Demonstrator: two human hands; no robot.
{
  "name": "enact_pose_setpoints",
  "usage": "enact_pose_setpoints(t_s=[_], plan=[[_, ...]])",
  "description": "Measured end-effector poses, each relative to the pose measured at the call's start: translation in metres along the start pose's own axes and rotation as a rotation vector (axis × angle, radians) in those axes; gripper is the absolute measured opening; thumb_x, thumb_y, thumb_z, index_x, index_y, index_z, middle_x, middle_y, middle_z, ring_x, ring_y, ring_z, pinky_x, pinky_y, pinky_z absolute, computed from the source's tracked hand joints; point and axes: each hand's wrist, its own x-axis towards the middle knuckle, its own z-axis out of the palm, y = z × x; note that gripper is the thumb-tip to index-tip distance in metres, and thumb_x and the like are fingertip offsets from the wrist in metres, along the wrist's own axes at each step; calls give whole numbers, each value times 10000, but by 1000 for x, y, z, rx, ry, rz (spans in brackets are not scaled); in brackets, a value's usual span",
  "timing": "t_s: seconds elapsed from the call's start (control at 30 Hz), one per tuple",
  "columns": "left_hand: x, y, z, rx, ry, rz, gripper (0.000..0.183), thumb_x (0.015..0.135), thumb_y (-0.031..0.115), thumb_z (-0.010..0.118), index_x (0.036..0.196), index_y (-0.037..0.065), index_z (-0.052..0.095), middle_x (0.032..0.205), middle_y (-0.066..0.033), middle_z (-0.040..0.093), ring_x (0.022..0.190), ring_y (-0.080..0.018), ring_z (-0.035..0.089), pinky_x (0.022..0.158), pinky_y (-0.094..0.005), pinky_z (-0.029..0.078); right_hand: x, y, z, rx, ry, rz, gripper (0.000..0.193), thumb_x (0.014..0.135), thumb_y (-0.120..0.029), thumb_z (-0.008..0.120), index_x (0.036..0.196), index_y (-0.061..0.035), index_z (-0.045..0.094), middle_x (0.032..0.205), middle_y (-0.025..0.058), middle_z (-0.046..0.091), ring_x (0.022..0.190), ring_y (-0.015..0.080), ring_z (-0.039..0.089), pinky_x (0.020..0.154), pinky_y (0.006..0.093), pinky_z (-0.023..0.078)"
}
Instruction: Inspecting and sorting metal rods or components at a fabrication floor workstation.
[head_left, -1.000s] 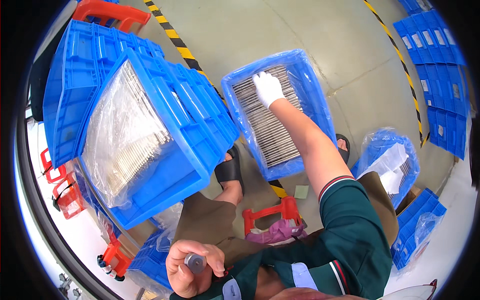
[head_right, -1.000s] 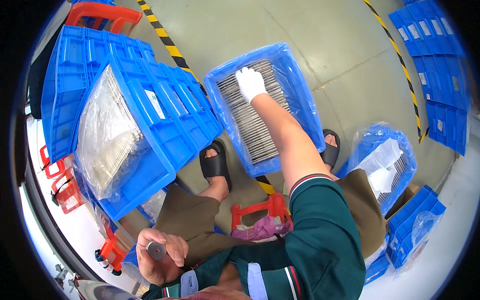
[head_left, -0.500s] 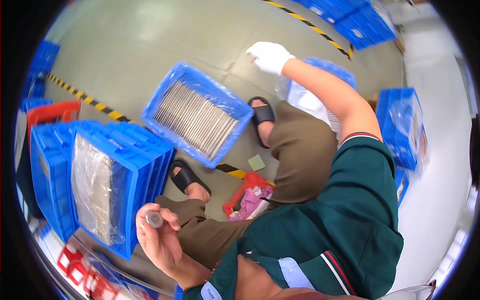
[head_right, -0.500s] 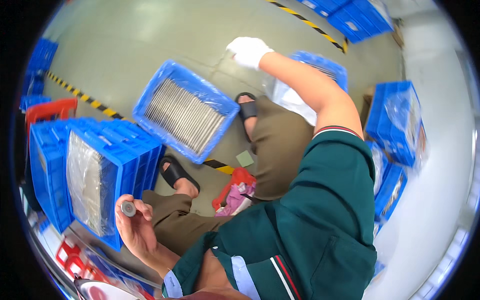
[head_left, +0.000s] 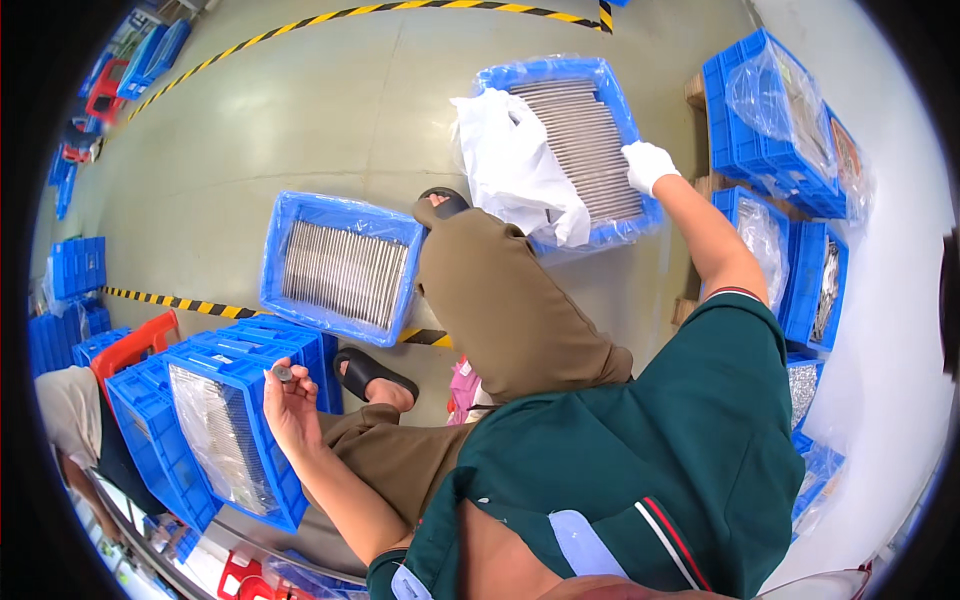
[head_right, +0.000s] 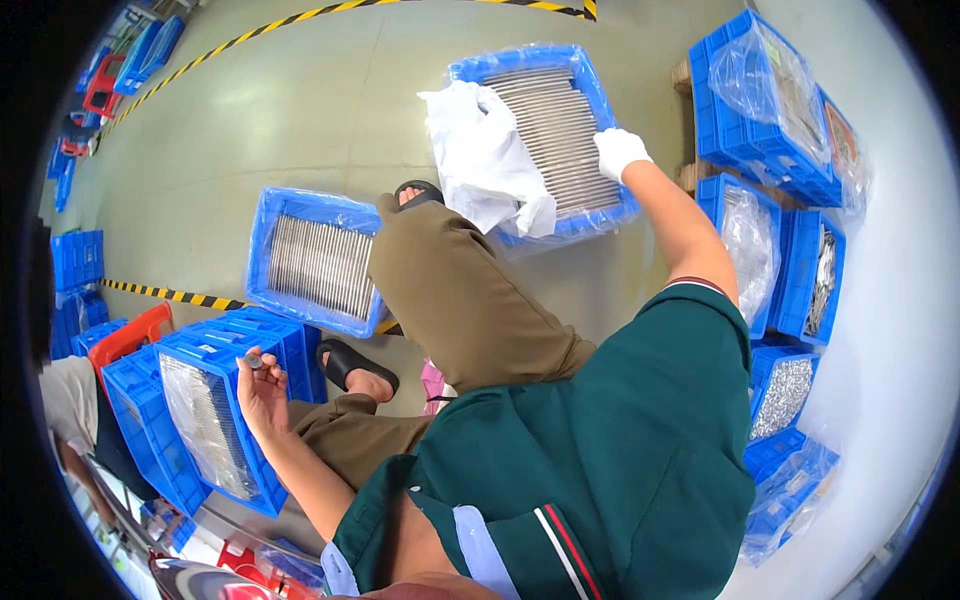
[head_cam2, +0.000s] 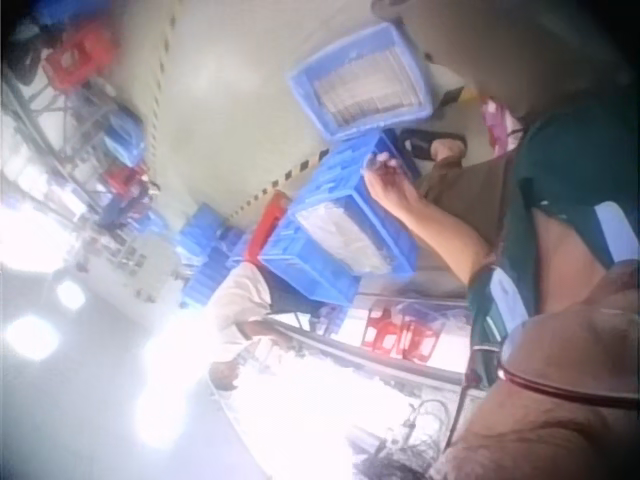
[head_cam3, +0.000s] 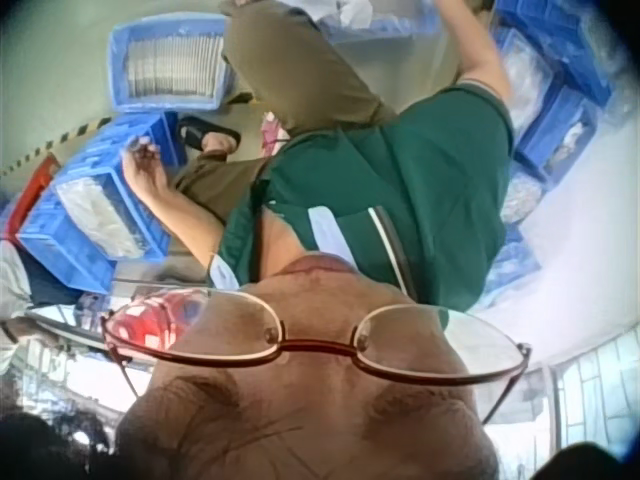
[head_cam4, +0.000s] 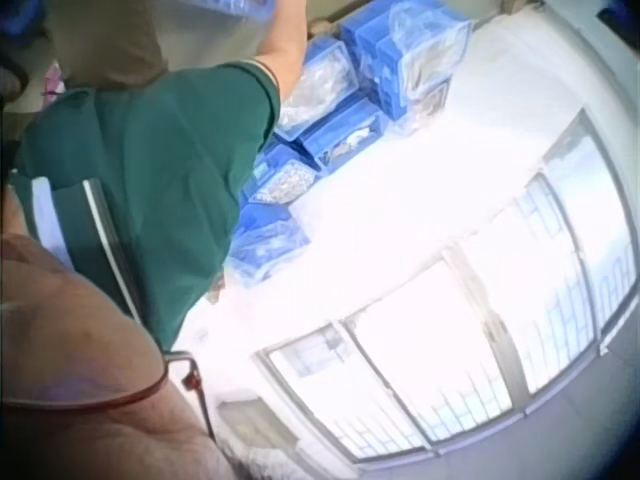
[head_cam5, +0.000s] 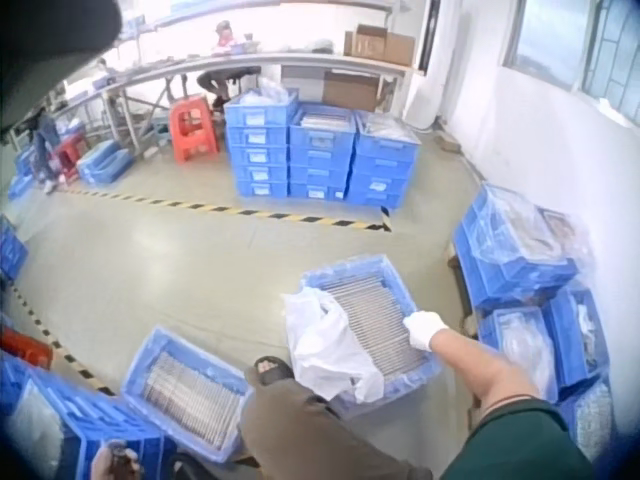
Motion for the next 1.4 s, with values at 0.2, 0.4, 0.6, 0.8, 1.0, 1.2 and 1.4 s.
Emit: enact_pose_setpoints(t_s=[0.2,0.4,0.6,0.8,1.0,1.2,1.4], plan=[[18,-12,-3,61,80,-88,349,906,349,516,1016,19,540,803,-77,607,653,-125,549,612,-236,467,-15,-3,51,-110,33,-224,167,779,-91,469,881,-46,594,889,154,613,862,289,602,730,406,479],[22,-19,-8,104,138,-110,374,894,379,528,1018,27,542,795,-71,608,639,-125,549,602,-238,465,1,-4,74,-169,181,-344,201,824,-101,438,943,-14,574,854,148,601,827,286,599,688,376,480],[23,-21,-14,138,180,-141,369,892,387,528,1010,39,552,796,-67,609,639,-123,548,596,-240,464,19,-4,69,-131,36,-407,205,834,-93,429,949,-2,574,849,178,621,806,307,619,708,396,494],[24,-22,-17,143,212,-153,357,890,391,530,1000,53,564,792,-62,613,633,-123,551,591,-242,465,26,-10,70,-51,6,-360,186,790,-91,455,751,-14,621,817,204,625,777,330,626,701,413,497],[20,-27,-24,135,276,-146,351,887,393,534,988,60,572,786,-55,619,625,-117,561,584,-241,464,39,-11,75,-85,86,-297,188,777,-105,479,750,-31,650,789,186,638,751,326,635,665,413,504],[15,-24,-25,112,322,-129,345,886,390,536,982,60,575,777,-53,620,623,-116,561,579,-240,458,29,-10,42,-159,-121,-403,164,754,-87,486,789,-28,635,819,187,638,784,340,629,688,422,501],[16,-18,-8,80,263,-86,341,888,381,536,975,54,573,773,-54,617,624,-119,555,594,-234,456,-24,4,24,134,-253,-115,183,827,-184,480,930,-59,565,935,182,620,903,348,587,787,430,461]])
